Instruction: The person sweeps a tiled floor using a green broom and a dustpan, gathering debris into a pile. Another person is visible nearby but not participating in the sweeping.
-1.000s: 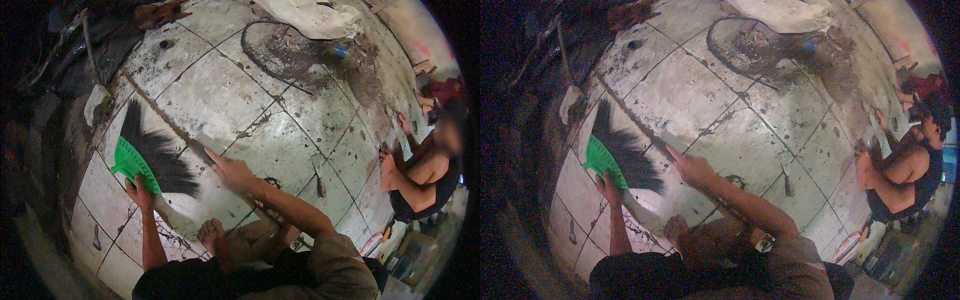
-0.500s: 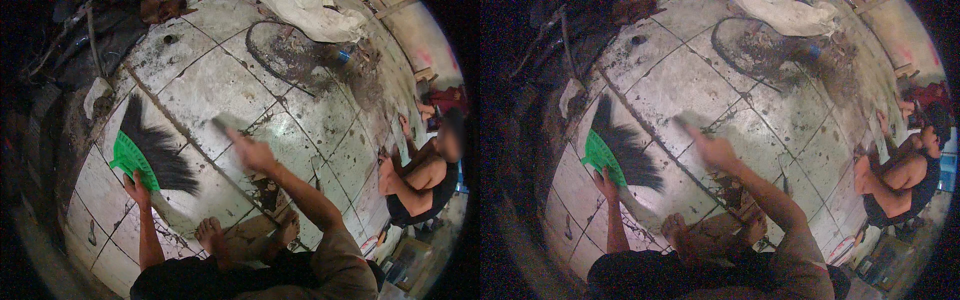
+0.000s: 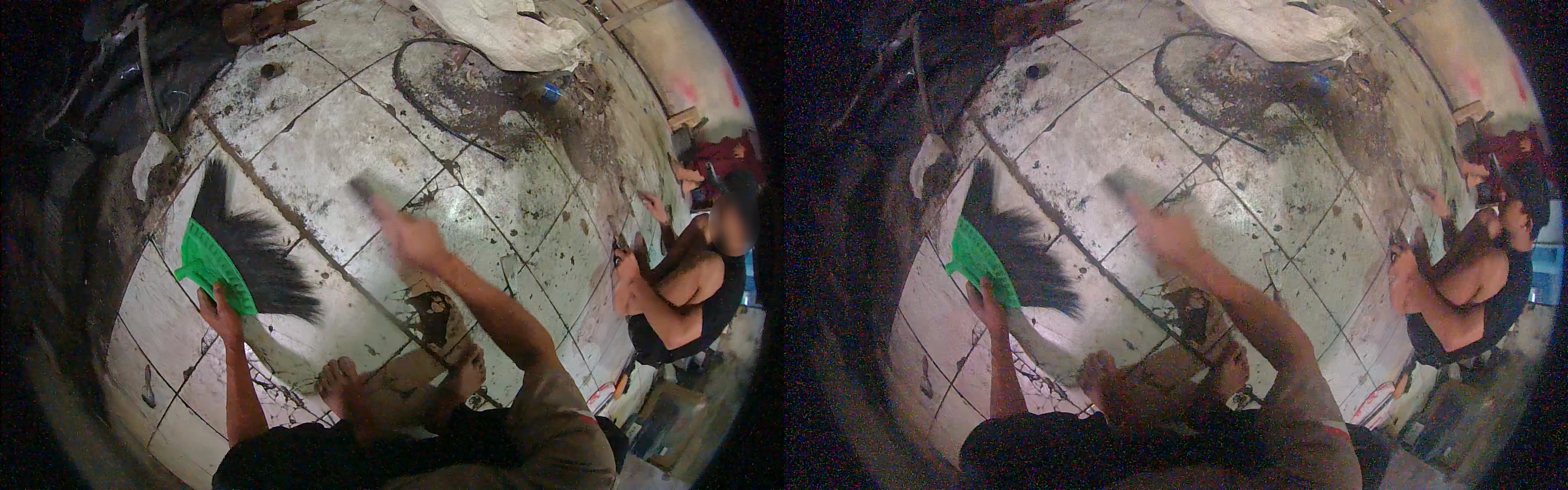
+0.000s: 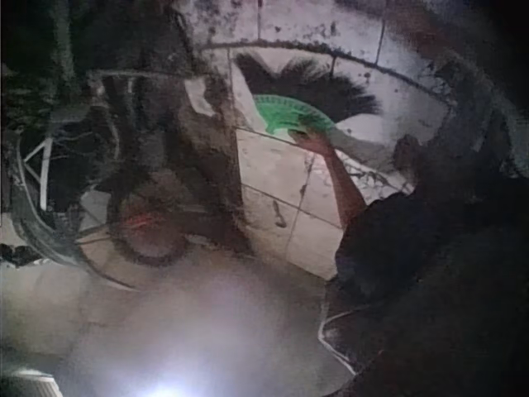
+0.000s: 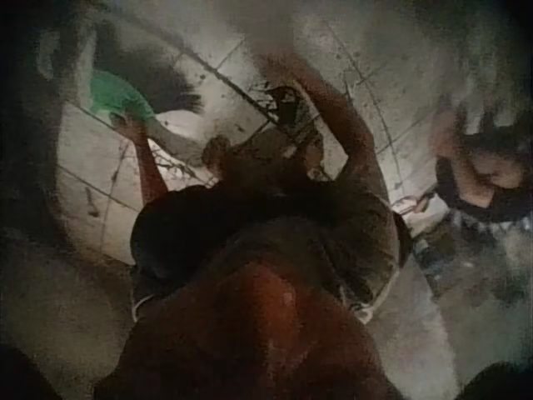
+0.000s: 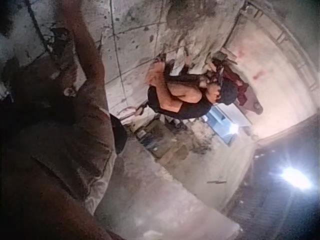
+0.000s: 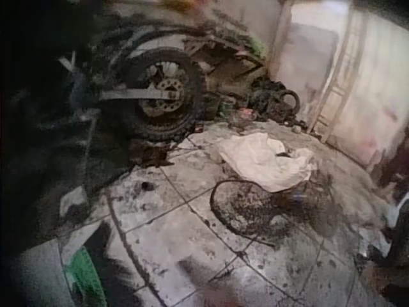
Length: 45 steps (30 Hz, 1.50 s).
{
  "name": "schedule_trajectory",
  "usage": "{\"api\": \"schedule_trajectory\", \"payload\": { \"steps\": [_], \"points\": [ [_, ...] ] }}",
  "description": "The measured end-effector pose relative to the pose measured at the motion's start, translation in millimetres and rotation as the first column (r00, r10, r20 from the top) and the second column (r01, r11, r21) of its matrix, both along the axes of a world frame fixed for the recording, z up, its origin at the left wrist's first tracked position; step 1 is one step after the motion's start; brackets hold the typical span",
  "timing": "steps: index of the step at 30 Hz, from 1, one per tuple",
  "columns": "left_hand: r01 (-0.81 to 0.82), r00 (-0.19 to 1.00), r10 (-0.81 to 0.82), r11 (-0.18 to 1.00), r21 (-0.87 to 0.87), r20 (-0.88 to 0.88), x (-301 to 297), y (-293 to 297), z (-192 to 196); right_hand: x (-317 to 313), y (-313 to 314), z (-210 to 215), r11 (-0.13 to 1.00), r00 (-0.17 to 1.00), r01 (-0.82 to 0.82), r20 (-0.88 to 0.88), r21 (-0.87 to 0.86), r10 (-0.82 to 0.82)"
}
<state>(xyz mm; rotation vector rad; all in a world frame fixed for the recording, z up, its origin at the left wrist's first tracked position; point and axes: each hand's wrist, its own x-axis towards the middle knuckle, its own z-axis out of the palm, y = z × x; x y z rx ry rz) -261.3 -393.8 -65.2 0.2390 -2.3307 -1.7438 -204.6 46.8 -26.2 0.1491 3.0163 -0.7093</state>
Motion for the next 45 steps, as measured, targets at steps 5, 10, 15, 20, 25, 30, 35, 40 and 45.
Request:
{"api": "schedule_trajectory", "payload": {
  "steps": [5,10,15,20,25,30,35,40,45],
  "points": [
    [0.021,1.000,-0.022,0.996,0.091,0.014,0.5,-13.7,-9.8,-7.0,-5.6,7.9,0.999,0.998,-0.036,0.051,0.021,0.035],
    [-0.027,0.998,0.025,0.999,0.043,0.053,-2.4,-1.9,-5.1,-28.3,72.4,5.0,0.965,0.965,0.218,-0.181,0.148,-0.190],
    [0.040,0.999,-0.040,0.995,0.093,-0.007,-1.4,-3.4,-5.0,19.0,-0.5,2.2,0.995,0.996,-0.080,-0.028,0.064,0.082],
    [0.010,1.000,-0.012,0.996,0.083,0.025,-0.1,0.6,7.3,-11.8,65.2,4.8,0.942,0.950,0.311,-0.074,0.124,-0.303],
    [0.025,0.999,-0.024,0.999,0.032,-0.032,-1.4,9.3,9.2,17.0,35.0,-2.0,0.992,0.990,0.123,-0.073,0.009,-0.122],
    [-0.029,0.999,0.028,0.997,0.075,0.018,-1.4,-15.5,-12.8,1.1,65.9,12.0,0.972,0.969,0.233,-0.087,0.014,-0.231],
    [0.012,0.999,-0.013,0.999,0.052,0.029,-2.6,-3.2,-0.9,4.0,61.8,9.3,0.981,0.981,0.190,-0.059,0.048,-0.187],
    [0.051,0.998,-0.054,0.994,0.099,0.026,-2.9,-8.8,-5.6,18.3,30.6,-5.5,0.998,0.991,0.056,-0.117,-0.018,-0.057],
    [0.011,1.000,-0.012,0.998,0.063,0.016,0.7,-9.2,-7.5,-0.2,94.2,16.5,0.946,0.958,0.268,0.051,0.183,-0.281]
  ]
}}
